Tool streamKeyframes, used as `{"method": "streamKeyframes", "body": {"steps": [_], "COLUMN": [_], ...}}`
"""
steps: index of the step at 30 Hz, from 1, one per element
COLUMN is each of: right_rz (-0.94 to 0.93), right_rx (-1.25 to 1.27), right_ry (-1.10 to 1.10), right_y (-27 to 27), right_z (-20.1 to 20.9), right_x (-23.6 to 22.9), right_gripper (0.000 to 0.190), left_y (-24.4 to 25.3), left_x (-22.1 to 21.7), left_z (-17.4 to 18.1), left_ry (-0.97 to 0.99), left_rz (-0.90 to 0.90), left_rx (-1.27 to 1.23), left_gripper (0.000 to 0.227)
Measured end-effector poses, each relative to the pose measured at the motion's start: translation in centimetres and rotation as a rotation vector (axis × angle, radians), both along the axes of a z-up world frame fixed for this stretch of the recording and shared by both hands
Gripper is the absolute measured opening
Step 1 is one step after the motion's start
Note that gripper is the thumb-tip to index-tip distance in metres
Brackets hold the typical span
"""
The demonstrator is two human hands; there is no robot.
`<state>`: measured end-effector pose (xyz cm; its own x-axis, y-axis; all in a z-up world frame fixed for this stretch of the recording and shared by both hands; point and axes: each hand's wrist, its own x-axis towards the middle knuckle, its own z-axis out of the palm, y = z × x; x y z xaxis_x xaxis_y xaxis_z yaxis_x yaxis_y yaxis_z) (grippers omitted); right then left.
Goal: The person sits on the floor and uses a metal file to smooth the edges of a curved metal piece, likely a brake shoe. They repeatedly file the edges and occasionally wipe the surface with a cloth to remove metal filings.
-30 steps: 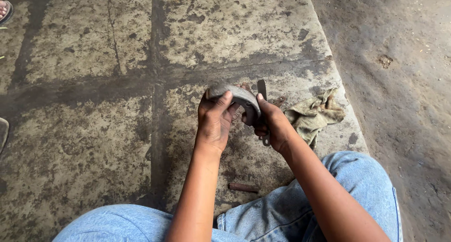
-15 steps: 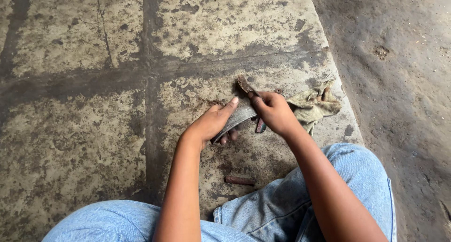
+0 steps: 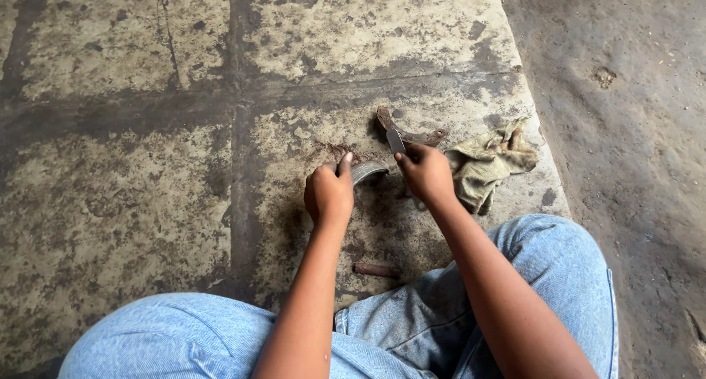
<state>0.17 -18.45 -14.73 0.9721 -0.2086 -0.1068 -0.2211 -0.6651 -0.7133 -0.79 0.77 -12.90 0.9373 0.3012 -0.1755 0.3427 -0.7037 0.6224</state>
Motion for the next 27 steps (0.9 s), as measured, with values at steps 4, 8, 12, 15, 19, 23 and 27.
{"method": "streamKeyframes", "body": {"steps": [4,8,12,15,19,23,27], "right_rz": [-0.02,0.022,-0.004,-0.065,-0.122,-0.074,-0.069], "right_rx": [0.048,0.029,-0.053,-0.043,-0.043,-0.081,0.0], "right_ry": [0.108,-0.105,0.071,0.023,-0.054,-0.147,-0.168], "right_y": [1.6,3.1,3.2,3.7,6.1,6.6,6.4], "right_z": [-1.0,-0.3,1.1,0.2,-0.8,-0.1,0.6], "right_x": [0.0,-1.8,-2.0,-2.3,-3.6,-3.9,-3.2], "right_gripper": [0.039,0.037,0.035,0.036,0.035,0.032,0.027], "left_y": [0.0,0.6,0.5,0.3,0.2,0.2,-0.2], "left_x": [0.0,-1.1,-1.9,-2.2,-1.5,-2.0,-2.2], "left_z": [-2.3,-2.5,-2.5,-2.8,-3.5,-4.8,-4.4], "left_ry": [-0.007,-0.146,-0.062,-0.198,-0.24,-0.303,-0.264], "left_rz": [0.04,-0.026,-0.197,-0.208,-0.142,-0.117,-0.12], "left_rx": [-0.03,0.1,-0.019,-0.039,0.049,0.15,0.082], "left_gripper": [0.049,0.052,0.046,0.05,0.051,0.049,0.047]}}
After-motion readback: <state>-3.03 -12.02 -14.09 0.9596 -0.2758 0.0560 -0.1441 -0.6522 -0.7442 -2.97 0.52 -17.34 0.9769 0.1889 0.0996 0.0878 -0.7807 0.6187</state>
